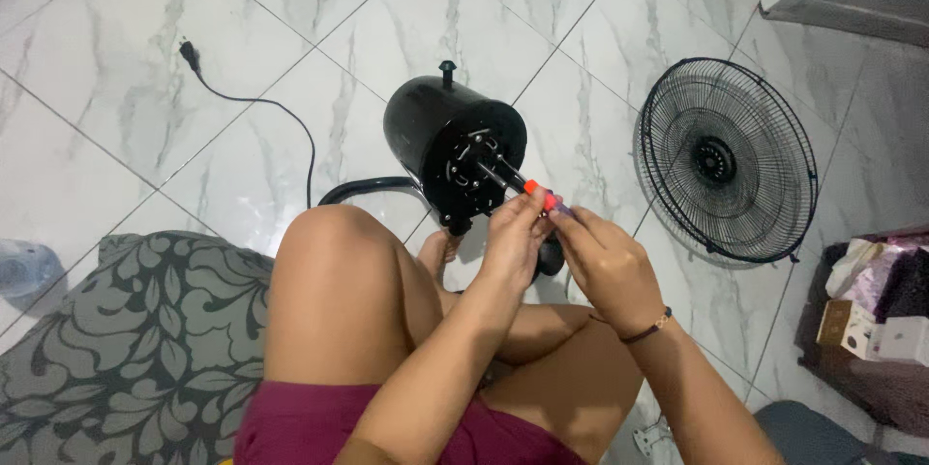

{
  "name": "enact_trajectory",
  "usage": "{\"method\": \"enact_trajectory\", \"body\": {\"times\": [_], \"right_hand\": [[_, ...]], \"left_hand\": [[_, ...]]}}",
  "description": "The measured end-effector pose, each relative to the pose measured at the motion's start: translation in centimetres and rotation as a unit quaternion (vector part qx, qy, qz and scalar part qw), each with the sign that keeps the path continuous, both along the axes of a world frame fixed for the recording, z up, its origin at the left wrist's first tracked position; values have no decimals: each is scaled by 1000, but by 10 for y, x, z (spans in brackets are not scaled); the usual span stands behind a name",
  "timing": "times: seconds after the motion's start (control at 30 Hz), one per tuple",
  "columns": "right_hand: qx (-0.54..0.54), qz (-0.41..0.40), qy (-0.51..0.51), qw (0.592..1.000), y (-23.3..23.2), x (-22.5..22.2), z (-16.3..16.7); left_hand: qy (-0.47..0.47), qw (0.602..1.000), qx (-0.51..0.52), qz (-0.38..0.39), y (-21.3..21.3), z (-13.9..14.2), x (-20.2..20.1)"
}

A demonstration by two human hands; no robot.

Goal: The person sits on the floor servicing a disassembled stand fan. They use a screwdriver to unscrew and adjust parts of the fan motor housing, handle small screws and fittings, and at times set the housing down to work on the fan blade components and hardware laid on the floor.

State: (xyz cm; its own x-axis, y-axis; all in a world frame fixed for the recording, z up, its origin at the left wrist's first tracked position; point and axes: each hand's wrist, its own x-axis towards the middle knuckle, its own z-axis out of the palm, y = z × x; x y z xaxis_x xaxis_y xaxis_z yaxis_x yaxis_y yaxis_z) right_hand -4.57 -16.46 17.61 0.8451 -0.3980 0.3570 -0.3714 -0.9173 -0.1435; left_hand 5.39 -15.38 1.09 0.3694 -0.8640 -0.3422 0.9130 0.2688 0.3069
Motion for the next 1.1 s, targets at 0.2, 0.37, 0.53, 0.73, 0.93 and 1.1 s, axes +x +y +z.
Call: {"method": "enact_trajectory", "body": {"times": [0.2, 0.37, 0.53, 0.73, 0.93, 1.1], "right_hand": [[261, -171, -75, 947, -17, 2, -2], [534, -257, -107, 799, -41, 7, 0], [479, -244, -25, 843, -38, 4, 8], [-46, -86, 87, 991, -6, -4, 6], [-153, 31, 144, 977, 7, -15, 0], [-63, -30, 137, 988, 6, -18, 2]], "left_hand": [[9, 1000, 15, -7, -1, 11, -3], [16, 999, -11, -28, 13, 19, -3], [42, 997, -43, -50, 18, 23, -1], [68, 996, -57, 11, 19, 17, -14], [72, 997, -34, 12, 31, 5, -28], [59, 998, 1, 0, 29, 18, -34]]}}
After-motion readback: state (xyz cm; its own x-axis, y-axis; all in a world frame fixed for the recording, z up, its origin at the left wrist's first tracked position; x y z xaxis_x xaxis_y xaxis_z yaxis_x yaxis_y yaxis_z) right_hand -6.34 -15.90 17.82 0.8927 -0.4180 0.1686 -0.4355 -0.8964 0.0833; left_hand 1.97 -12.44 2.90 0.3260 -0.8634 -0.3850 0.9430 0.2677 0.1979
